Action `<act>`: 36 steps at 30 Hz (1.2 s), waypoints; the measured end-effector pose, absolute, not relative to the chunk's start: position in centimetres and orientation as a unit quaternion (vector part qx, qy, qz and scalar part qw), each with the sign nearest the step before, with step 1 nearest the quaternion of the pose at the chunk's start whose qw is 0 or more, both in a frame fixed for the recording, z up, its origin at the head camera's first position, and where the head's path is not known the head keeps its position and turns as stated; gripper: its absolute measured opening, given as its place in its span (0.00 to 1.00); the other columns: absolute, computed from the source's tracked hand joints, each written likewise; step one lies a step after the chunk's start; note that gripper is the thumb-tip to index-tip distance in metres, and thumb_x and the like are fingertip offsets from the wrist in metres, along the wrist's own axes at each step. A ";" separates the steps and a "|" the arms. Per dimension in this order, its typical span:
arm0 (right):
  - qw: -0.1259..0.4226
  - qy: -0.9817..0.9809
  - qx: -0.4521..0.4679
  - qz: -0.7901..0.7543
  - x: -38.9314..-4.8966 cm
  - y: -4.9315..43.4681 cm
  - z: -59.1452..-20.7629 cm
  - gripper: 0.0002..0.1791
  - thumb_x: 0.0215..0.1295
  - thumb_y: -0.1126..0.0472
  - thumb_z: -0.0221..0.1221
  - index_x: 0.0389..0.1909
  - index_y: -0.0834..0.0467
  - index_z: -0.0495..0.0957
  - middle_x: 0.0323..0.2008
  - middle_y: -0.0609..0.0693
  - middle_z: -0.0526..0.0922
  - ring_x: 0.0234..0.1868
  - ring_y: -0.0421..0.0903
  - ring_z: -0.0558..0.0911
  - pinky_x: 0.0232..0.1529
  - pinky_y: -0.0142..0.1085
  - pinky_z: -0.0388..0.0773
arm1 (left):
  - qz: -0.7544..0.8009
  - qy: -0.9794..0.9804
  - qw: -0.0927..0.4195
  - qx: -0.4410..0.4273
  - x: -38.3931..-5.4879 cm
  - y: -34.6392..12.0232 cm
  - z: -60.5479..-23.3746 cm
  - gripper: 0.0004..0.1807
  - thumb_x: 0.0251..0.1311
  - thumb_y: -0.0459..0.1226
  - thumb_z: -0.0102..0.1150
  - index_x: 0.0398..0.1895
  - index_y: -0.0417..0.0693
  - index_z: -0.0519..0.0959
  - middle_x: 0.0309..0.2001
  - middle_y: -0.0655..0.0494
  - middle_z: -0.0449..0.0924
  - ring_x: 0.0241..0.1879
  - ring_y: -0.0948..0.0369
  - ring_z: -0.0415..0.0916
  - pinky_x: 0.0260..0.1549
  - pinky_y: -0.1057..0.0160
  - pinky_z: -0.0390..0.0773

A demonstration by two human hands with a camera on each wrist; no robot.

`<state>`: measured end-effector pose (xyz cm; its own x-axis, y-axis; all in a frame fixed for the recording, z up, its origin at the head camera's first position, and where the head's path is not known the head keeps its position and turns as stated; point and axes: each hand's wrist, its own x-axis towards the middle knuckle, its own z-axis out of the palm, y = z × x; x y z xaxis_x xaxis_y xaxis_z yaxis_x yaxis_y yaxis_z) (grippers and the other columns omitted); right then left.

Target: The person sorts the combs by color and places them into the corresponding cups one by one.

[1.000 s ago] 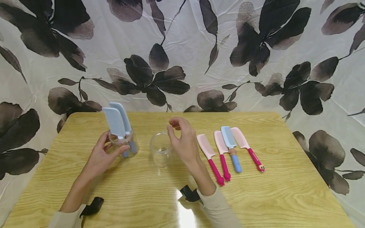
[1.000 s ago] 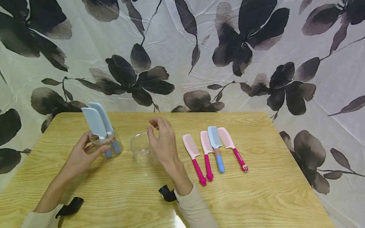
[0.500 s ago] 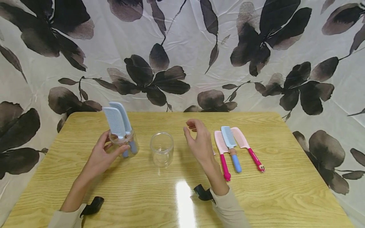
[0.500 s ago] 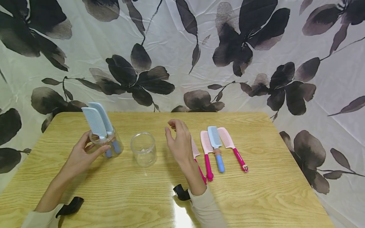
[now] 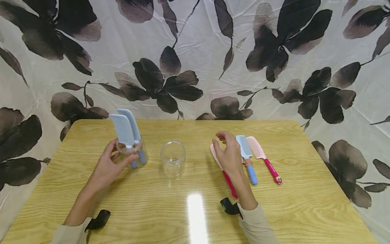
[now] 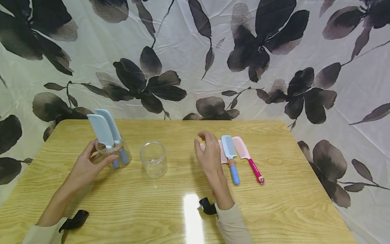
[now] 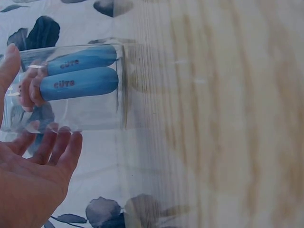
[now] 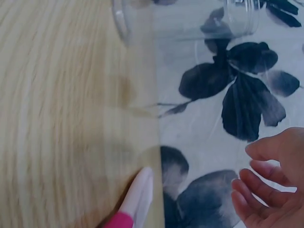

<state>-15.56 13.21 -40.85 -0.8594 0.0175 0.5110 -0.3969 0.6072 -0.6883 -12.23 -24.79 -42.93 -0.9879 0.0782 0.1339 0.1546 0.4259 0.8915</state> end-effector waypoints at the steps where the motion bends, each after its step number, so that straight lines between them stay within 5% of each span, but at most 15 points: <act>1: 0.240 -0.866 0.105 0.425 -15.6 13.4 -40.9 0.11 0.67 0.69 0.65 0.48 0.69 0.80 0.44 0.63 0.83 0.47 0.58 0.82 0.51 0.50 0.82 | -0.531 -0.844 0.037 -0.069 -12.2 -24.8 -42.9 0.45 0.68 0.39 0.68 0.81 0.44 0.52 0.73 0.43 0.59 0.69 0.51 0.62 0.60 0.78 0.68; 7: 0.228 -0.875 0.082 0.418 -15.6 14.8 -41.5 0.14 0.67 0.70 0.65 0.51 0.70 0.79 0.45 0.64 0.82 0.47 0.59 0.81 0.52 0.51 0.81 | -0.533 -0.842 0.046 -0.074 -12.2 -24.8 -42.9 0.45 0.68 0.38 0.68 0.80 0.42 0.53 0.72 0.42 0.60 0.64 0.68 0.63 0.58 0.82 0.67; 15: 0.229 -0.885 0.049 0.402 -15.6 16.8 -42.6 0.17 0.64 0.71 0.65 0.51 0.73 0.77 0.43 0.67 0.81 0.46 0.62 0.81 0.51 0.52 0.81 | -0.529 -0.845 0.044 -0.070 -12.2 -24.8 -42.8 0.46 0.67 0.39 0.68 0.81 0.43 0.52 0.72 0.42 0.59 0.66 0.52 0.63 0.56 0.84 0.65; 24: 0.198 -0.903 0.005 0.382 -15.9 18.8 -43.3 0.19 0.63 0.70 0.65 0.54 0.73 0.76 0.47 0.69 0.79 0.51 0.66 0.78 0.58 0.54 0.73 | -0.524 -0.848 0.045 -0.068 -12.1 -24.8 -42.8 0.46 0.67 0.40 0.69 0.81 0.44 0.52 0.72 0.43 0.59 0.64 0.62 0.63 0.56 0.84 0.65; 36: 0.109 -0.929 -0.050 0.351 -15.7 21.3 -43.9 0.25 0.63 0.68 0.64 0.59 0.74 0.73 0.53 0.73 0.74 0.57 0.68 0.72 0.61 0.57 0.69 | -0.526 -0.846 0.042 -0.074 -12.2 -24.7 -42.9 0.46 0.67 0.39 0.68 0.81 0.46 0.53 0.73 0.43 0.59 0.67 0.51 0.62 0.57 0.82 0.66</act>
<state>-15.69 21.30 -43.86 -0.9713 0.1697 0.1668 0.0170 0.7489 -0.6625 -12.21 -24.72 -42.92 -0.9854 0.0819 0.1491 0.1699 0.4351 0.8842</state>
